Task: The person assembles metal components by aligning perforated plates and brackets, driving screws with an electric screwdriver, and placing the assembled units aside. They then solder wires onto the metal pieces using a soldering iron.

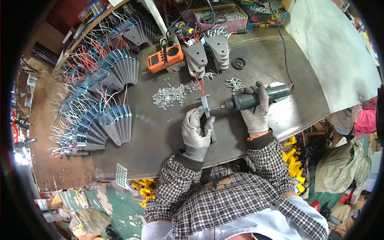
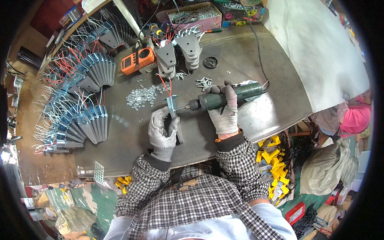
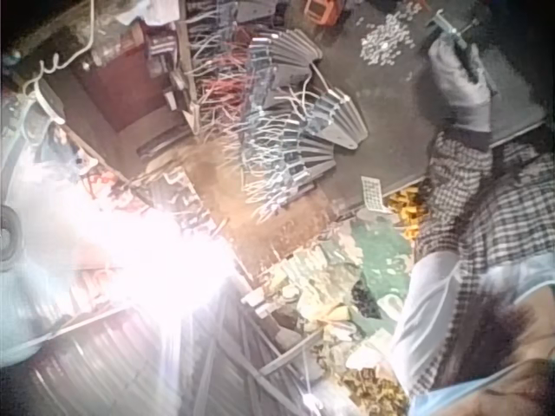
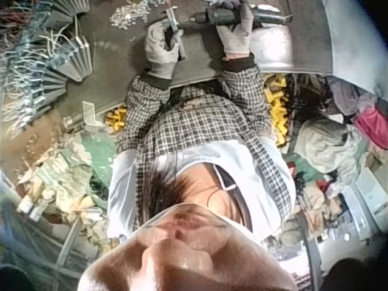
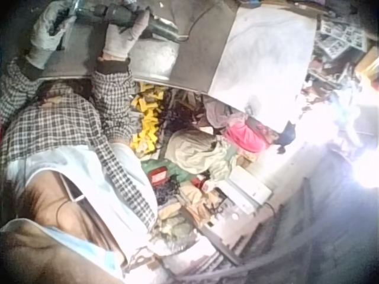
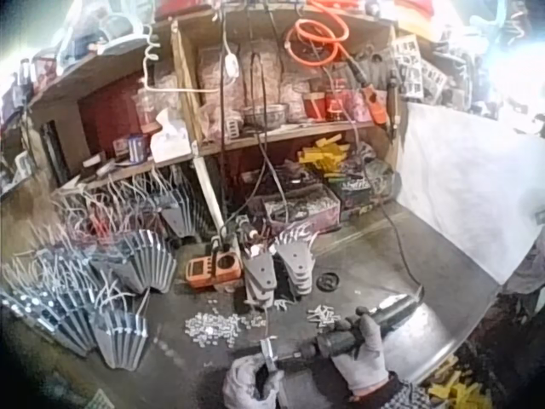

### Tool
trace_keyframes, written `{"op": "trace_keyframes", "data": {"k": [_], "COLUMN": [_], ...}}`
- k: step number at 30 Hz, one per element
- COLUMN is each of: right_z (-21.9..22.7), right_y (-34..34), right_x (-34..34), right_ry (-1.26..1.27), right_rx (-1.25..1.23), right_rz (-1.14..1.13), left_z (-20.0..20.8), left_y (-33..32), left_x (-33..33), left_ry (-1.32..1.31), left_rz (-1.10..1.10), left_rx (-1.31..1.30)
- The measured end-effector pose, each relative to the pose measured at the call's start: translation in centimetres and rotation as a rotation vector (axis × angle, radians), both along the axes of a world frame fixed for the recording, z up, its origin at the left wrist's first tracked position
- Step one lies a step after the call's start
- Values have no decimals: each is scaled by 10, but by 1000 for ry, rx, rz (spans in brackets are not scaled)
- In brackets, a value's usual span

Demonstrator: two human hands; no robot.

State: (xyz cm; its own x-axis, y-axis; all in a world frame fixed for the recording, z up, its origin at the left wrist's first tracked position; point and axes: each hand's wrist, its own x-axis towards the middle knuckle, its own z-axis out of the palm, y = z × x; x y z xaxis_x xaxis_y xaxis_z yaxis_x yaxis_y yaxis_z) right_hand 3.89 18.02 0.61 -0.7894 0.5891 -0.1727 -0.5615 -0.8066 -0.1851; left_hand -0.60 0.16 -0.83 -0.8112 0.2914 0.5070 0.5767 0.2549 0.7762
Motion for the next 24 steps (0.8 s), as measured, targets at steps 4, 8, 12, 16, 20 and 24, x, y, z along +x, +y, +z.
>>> {"op": "trace_keyframes", "data": {"k": [4, 8, 12, 16, 20, 24], "right_z": [4, -4, -7, -5, -3, 9], "right_y": [1, 5, 4, 7, 7, 3], "right_x": [-3, -15, -21, -22, -25, -20], "right_ry": [71, 117, 157, 222, 214, 284], "right_rx": [6, -7, -39, 24, 90, 142], "right_rz": [-4, 2, 10, 35, 70, 163], "left_z": [12, 10, 0, 7, 8, 25], "left_y": [-2, 5, 8, 8, 4, -30], "left_x": [-2, -14, -16, -15, -21, -71], "left_ry": [-110, -145, -414, -351, -595, -743], "left_rz": [0, -24, -96, -80, -280, -488], "left_rx": [-78, -147, -58, -105, 145, -295]}}
